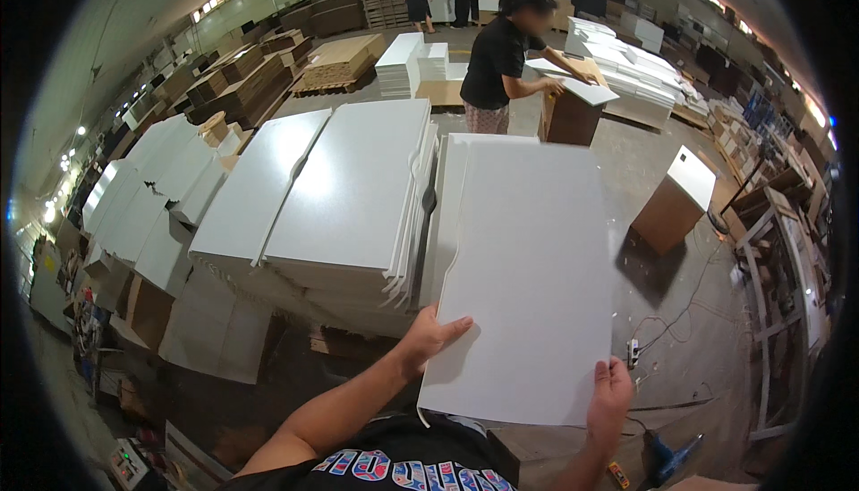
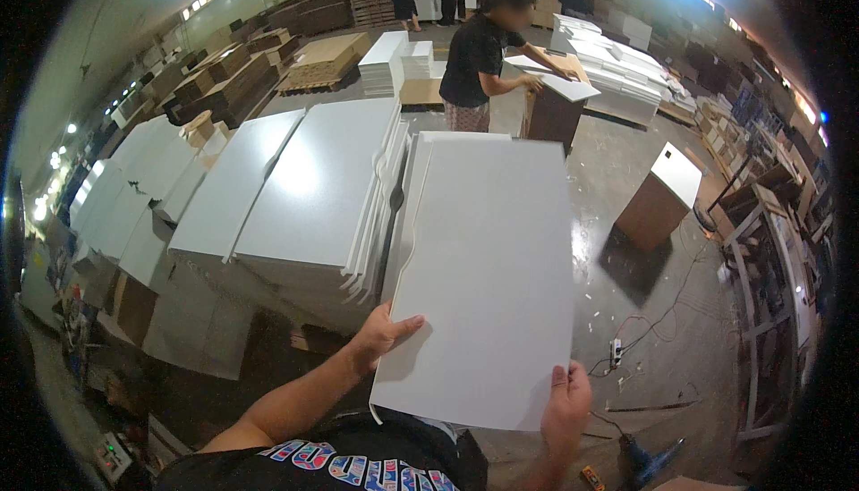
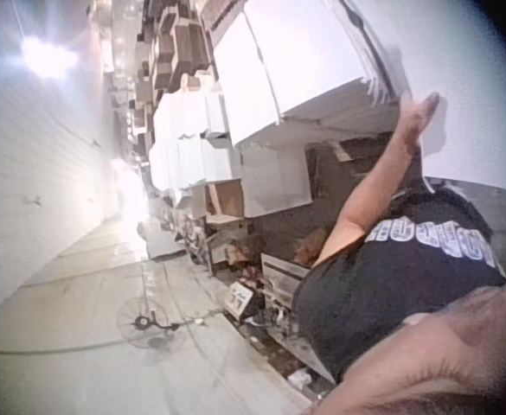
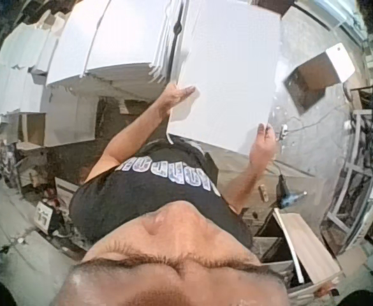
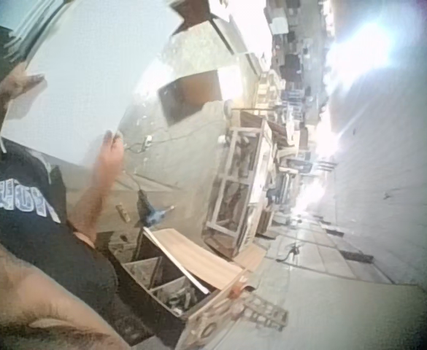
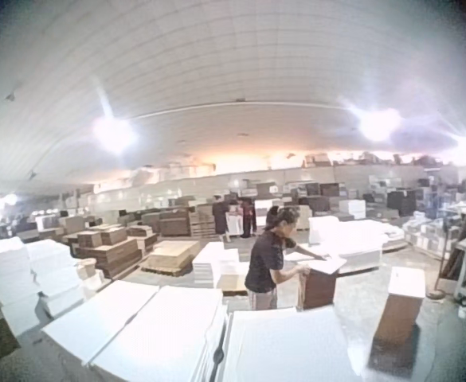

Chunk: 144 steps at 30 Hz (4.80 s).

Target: The person picks up white rectangular panels from a stack, places them on a workbench, and moves them around. They repeatedly lift, turn, and reposition the panels by hand without using any tools.

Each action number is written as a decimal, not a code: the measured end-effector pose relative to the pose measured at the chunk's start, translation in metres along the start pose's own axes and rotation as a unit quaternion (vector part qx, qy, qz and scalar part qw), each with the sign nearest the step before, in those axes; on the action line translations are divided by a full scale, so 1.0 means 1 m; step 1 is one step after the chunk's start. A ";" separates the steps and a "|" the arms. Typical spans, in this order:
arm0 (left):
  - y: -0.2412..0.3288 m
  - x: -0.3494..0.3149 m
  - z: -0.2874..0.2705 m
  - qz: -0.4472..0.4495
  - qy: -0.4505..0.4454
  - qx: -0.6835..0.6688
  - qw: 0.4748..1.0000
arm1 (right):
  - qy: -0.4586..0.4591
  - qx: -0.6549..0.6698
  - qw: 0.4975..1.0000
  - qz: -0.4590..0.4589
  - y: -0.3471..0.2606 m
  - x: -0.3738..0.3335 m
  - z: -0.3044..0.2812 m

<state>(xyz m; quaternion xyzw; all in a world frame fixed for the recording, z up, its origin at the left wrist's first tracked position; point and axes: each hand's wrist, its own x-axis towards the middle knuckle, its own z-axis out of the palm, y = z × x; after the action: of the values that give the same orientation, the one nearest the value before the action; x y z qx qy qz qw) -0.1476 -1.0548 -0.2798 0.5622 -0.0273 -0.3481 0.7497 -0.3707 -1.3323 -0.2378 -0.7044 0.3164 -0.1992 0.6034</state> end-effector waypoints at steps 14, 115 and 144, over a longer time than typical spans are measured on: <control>-0.020 0.004 -0.042 -0.027 0.020 -0.187 0.982 | -0.062 0.038 0.996 0.057 0.073 0.115 0.057; 0.480 -0.501 -0.851 0.274 0.674 0.110 0.677 | -0.281 0.148 0.843 -0.435 -0.422 -0.296 1.264; 0.468 -0.510 -0.776 0.368 0.647 -0.048 0.666 | -0.631 0.451 0.607 0.172 -0.406 -0.434 1.196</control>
<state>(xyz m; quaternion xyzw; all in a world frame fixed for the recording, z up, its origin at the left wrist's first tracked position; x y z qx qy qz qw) 0.0322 -0.0751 0.0180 0.5535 0.2764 0.4067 0.6722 0.1922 -0.1392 -0.0276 -0.2269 -0.1577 0.2847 0.9179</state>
